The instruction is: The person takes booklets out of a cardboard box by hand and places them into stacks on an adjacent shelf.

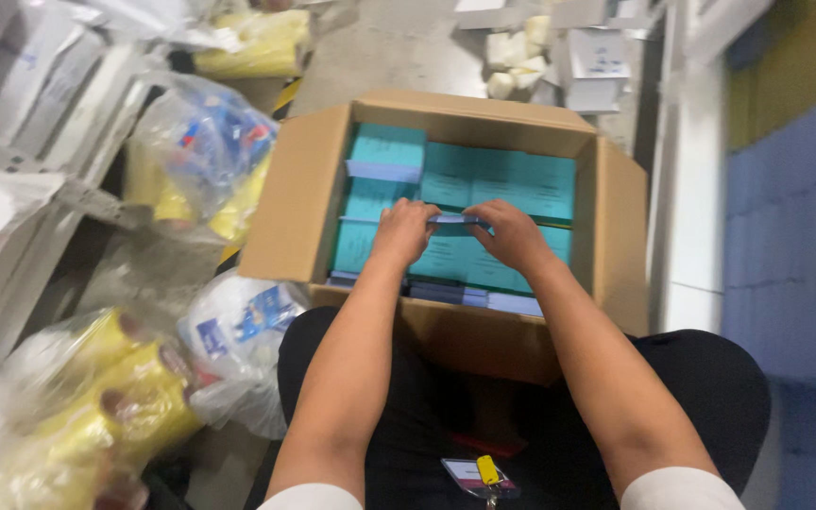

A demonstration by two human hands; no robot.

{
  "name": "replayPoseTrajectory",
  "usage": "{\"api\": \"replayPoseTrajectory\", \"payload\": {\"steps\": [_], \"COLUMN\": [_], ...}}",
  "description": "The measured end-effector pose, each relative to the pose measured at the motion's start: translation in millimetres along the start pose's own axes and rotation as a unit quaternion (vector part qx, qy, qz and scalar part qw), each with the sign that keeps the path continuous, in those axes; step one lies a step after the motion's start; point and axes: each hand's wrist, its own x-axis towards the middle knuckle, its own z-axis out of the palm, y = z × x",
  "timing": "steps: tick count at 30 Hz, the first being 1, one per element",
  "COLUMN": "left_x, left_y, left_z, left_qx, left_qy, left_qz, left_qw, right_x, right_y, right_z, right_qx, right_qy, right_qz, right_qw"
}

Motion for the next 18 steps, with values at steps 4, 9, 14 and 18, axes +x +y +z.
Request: {"api": "replayPoseTrajectory", "payload": {"steps": [4, 9, 14, 18], "left_x": [17.1, 33.3, 38.8, 38.0], "left_y": [45.0, 107.3, 181.4, 238.3], "left_z": [-1.4, -6.5, -11.3, -13.2], "left_qx": [-0.03, -0.051, -0.218, -0.286], "left_qy": [-0.011, -0.02, -0.042, -0.047], "left_qz": [0.05, 0.176, 0.285, 0.386], "left_qw": [0.998, 0.983, 0.932, 0.876], "right_x": [-19.6, -52.0, -96.3, -137.7], "right_y": [14.9, 10.7, -10.6, -26.3], "right_z": [-50.4, -129.4, -213.8, -266.2], "right_qx": [0.025, 0.02, 0.053, 0.004], "right_qy": [-0.005, 0.022, 0.058, 0.104], "right_qz": [0.026, 0.064, 0.175, 0.19], "right_qw": [0.999, 0.997, 0.981, 0.976]}}
